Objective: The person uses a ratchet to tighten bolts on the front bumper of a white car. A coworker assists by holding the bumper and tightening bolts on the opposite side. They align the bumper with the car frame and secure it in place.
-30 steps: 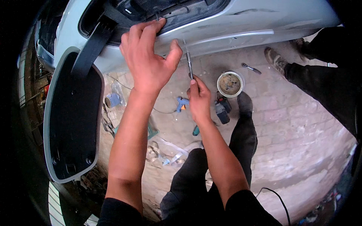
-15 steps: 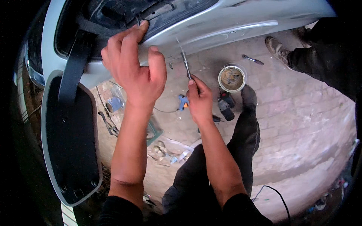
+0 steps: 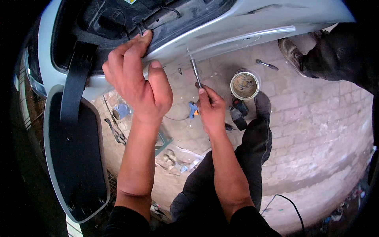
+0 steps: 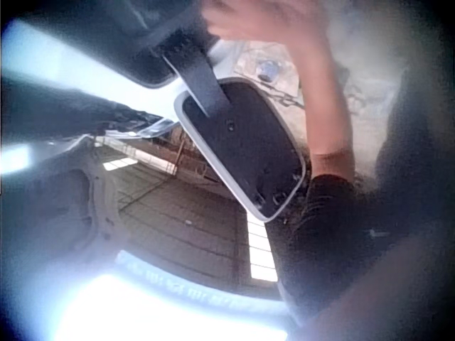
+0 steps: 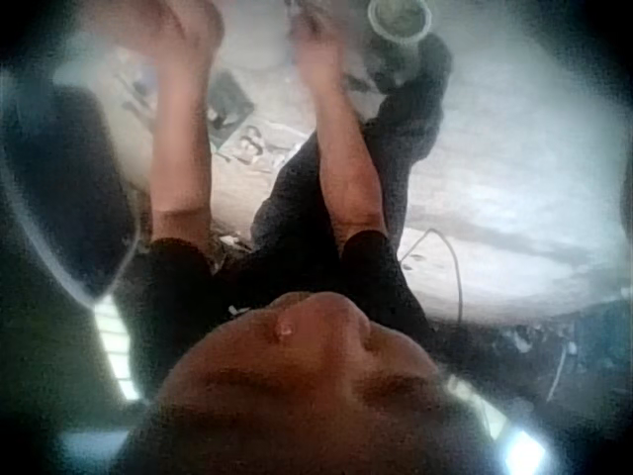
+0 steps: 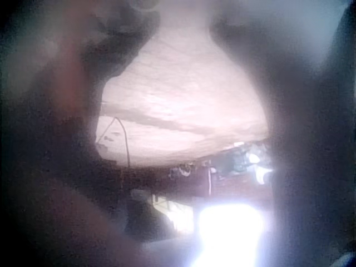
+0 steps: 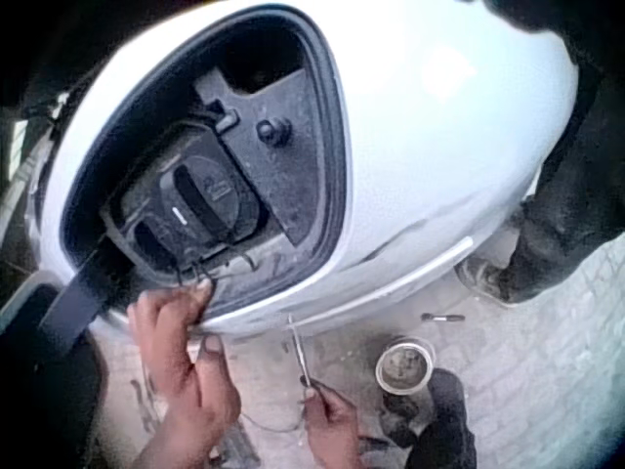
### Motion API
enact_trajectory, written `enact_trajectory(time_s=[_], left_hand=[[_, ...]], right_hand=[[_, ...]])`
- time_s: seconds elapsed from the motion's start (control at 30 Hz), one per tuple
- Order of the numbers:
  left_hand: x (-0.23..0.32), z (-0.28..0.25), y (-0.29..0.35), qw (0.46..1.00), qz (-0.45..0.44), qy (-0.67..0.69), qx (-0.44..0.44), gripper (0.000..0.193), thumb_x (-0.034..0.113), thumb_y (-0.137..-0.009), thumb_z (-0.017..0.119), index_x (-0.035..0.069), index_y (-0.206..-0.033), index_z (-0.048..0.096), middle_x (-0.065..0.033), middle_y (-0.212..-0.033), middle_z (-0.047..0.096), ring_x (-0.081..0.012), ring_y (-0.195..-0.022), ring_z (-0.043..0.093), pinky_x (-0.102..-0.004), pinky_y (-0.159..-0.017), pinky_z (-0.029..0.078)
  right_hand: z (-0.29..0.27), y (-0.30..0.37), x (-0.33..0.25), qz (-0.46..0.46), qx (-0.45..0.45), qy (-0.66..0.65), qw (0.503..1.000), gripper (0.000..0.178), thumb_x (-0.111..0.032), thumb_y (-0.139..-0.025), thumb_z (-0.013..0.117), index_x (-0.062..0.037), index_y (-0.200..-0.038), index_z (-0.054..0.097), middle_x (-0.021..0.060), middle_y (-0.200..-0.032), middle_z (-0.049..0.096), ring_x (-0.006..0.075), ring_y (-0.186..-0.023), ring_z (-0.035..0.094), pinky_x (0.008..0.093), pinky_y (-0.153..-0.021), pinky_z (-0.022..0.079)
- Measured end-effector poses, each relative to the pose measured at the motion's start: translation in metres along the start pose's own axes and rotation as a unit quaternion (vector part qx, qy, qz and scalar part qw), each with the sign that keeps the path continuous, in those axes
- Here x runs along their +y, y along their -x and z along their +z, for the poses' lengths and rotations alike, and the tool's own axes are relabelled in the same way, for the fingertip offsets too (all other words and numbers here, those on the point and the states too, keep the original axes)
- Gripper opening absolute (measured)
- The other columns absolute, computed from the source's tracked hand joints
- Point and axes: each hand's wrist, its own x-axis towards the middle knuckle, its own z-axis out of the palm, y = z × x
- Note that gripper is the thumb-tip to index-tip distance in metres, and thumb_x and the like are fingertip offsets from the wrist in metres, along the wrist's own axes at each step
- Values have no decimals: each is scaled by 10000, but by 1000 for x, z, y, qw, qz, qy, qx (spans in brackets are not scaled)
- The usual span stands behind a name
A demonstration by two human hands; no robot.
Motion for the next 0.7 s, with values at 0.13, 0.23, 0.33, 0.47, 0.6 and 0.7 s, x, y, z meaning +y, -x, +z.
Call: enact_trajectory(time_s=[0.13, 0.23, 0.33, 0.47, 0.6, 0.7], left_hand=[[-5, 6, 0, 999, 8, 10, 31, 460, 138, -757, 580, 45, -1197, 679, -119, -1139, 670, -256, -1010, 554, -360, -885, 348], [-1, 4, -1, 1000, -13, 16, 19, 458, 132, -768, 585, 59, -1212, 672, -119, -1153, 657, -270, -1033, 549, -360, -902, 354], [3, -1, -3, 999, -44, 19, -4, 465, 120, -774, 587, 74, -1229, 670, -121, -1175, 638, -292, -1058, 541, -369, -930, 365], [8, -10, -5, 996, -72, 50, -27, 526, 51, -756, 573, 73, -1274, 665, -151, -1248, 603, -320, -1107, 534, -408, -996, 377], [18, -24, 3, 988, -128, 66, -53, 645, -34, -736, 555, 89, -1366, 609, -220, -1411, 478, -393, -1234, 494, -440, -1090, 368], [58, -55, 26, 971, -205, 95, -81, 676, -13, -759, 575, 97, -1425, 546, -251, -1453, 422, -425, -1297, 452, -457, -1119, 352]], right_hand=[[-2, 3, -7, 19, -23, 6, 1000, 268, -246, -1022, 610, -16, -1136, 689, -64, -657, 460, 31, -559, 395, 220, -494, 312], [-19, 1, -26, 61, -11, 32, 998, 301, -293, -1016, 615, -23, -1125, 692, -63, -659, 478, 41, -564, 414, 226, -502, 334], [-62, 13, -56, 79, 49, 84, 992, 289, -291, -1008, 633, -62, -1178, 681, -63, -703, 490, 31, -548, 403, 211, -473, 296], [-160, 66, -99, 58, 79, 145, 985, 338, -293, -983, 660, 3, -1145, 639, -15, -756, 559, 59, -636, 475, 243, -547, 388], [-274, 139, -130, 24, 107, 356, 928, 186, -226, -953, 656, -47, -999, 640, -29, -685, 522, 68, -558, 446, 239, -501, 353], [-346, 196, -159, 97, 168, 416, 888, 162, -194, -936, 646, -36, -972, 636, -7, -651, 538, 82, -524, 460, 259, -468, 365]])
